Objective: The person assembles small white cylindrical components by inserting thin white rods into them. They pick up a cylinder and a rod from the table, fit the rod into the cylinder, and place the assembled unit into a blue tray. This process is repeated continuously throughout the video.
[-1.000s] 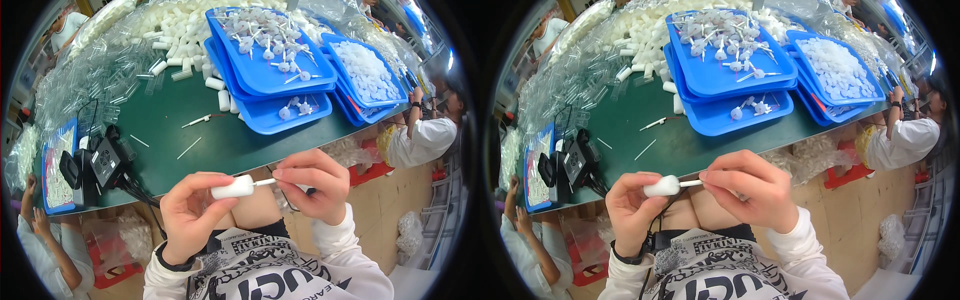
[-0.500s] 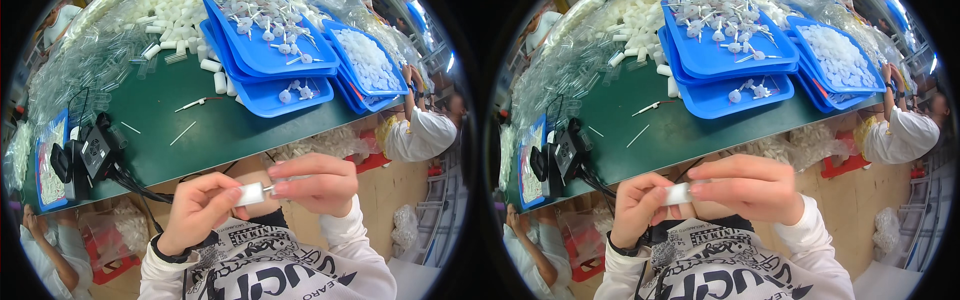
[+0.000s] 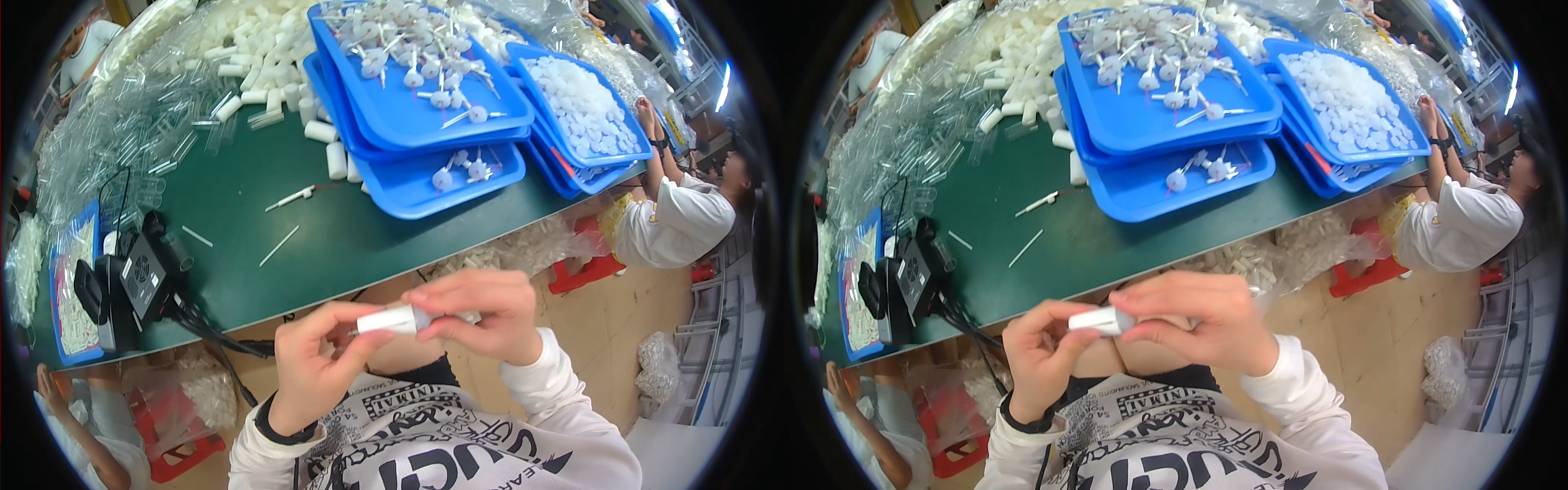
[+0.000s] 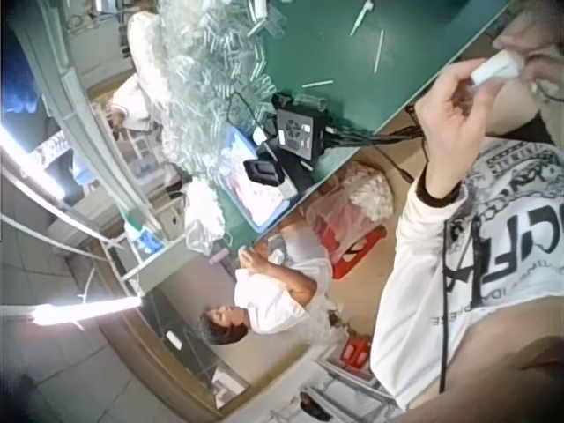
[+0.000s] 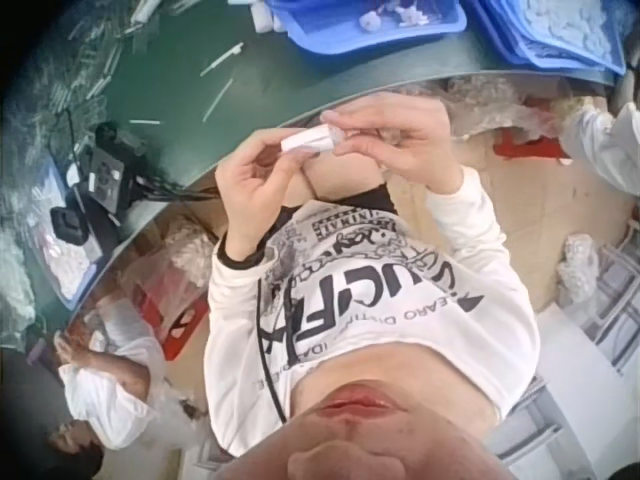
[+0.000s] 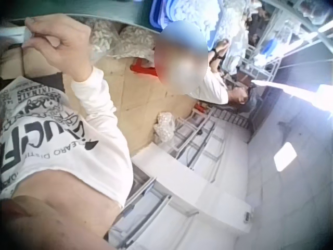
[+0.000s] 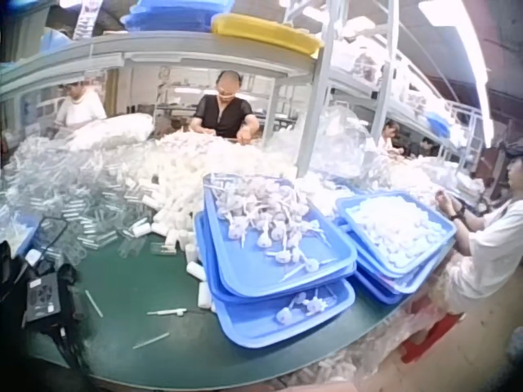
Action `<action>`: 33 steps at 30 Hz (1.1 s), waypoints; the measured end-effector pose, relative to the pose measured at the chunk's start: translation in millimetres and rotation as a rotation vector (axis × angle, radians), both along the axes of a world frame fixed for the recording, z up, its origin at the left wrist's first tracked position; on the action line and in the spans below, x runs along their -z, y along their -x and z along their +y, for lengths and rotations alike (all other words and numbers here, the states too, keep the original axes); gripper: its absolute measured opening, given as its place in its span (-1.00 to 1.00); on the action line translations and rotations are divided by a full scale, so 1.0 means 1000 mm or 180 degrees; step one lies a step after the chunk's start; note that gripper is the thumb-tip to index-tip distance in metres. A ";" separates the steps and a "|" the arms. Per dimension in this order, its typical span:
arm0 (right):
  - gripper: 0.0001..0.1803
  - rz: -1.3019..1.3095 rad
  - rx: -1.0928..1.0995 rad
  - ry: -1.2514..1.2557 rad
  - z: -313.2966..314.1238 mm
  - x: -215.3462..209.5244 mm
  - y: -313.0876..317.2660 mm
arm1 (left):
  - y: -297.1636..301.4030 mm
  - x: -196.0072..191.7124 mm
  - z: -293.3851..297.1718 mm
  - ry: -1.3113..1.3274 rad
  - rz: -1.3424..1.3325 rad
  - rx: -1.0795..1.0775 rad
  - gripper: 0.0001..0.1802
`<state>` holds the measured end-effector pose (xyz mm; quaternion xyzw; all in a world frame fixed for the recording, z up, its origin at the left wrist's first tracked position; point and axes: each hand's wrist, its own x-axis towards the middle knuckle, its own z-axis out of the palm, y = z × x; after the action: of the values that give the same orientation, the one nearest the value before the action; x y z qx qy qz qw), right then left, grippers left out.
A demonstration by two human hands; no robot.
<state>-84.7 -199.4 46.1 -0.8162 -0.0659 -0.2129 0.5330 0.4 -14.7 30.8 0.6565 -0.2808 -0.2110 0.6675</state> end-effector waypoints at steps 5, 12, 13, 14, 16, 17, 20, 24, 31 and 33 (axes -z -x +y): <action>-0.70 0.0073 -0.0018 0.0027 -0.003 0.003 -0.003 | 0.001 0.005 -0.001 -0.0259 -0.0488 0.0054 -0.83; -0.69 0.0085 0.0215 0.0382 -0.013 -0.007 -0.010 | -0.007 0.000 -0.012 0.0423 0.0612 0.0442 -0.61; -0.70 0.0149 0.0319 0.0289 -0.016 -0.011 -0.008 | -0.007 0.002 -0.011 0.0681 0.0773 0.0390 -0.61; -0.71 0.0215 0.0422 0.0197 -0.017 -0.014 -0.008 | -0.009 -0.001 -0.009 0.0438 0.0648 0.0392 -0.68; -0.75 0.0090 0.0278 0.0075 -0.011 -0.014 -0.009 | -0.008 0.000 -0.011 0.0382 0.0387 0.0432 -0.69; -0.76 0.0025 0.0210 0.0015 -0.007 -0.013 -0.010 | -0.005 0.001 -0.012 0.0355 0.0256 0.0455 -0.69; -0.81 -0.0331 0.0270 0.0280 -0.007 -0.011 -0.014 | -0.004 -0.001 -0.009 0.0477 0.0233 0.0348 -0.66; -0.82 -0.0405 0.0183 0.0364 -0.006 -0.011 -0.014 | -0.001 -0.002 -0.004 0.0636 0.0395 0.0354 -0.62; -0.79 -0.0534 -0.0026 0.0832 -0.005 -0.018 -0.018 | -0.002 0.008 -0.005 0.0311 -0.0322 0.0228 -0.64; -0.79 -0.0550 -0.0070 0.0861 -0.005 -0.018 -0.020 | 0.000 0.007 -0.007 0.0405 -0.0120 0.0136 -0.64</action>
<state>-64.6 -204.0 64.2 -0.8584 -0.1485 -0.2657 0.4129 0.9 -21.4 24.1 0.6105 -0.3201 -0.1945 0.6979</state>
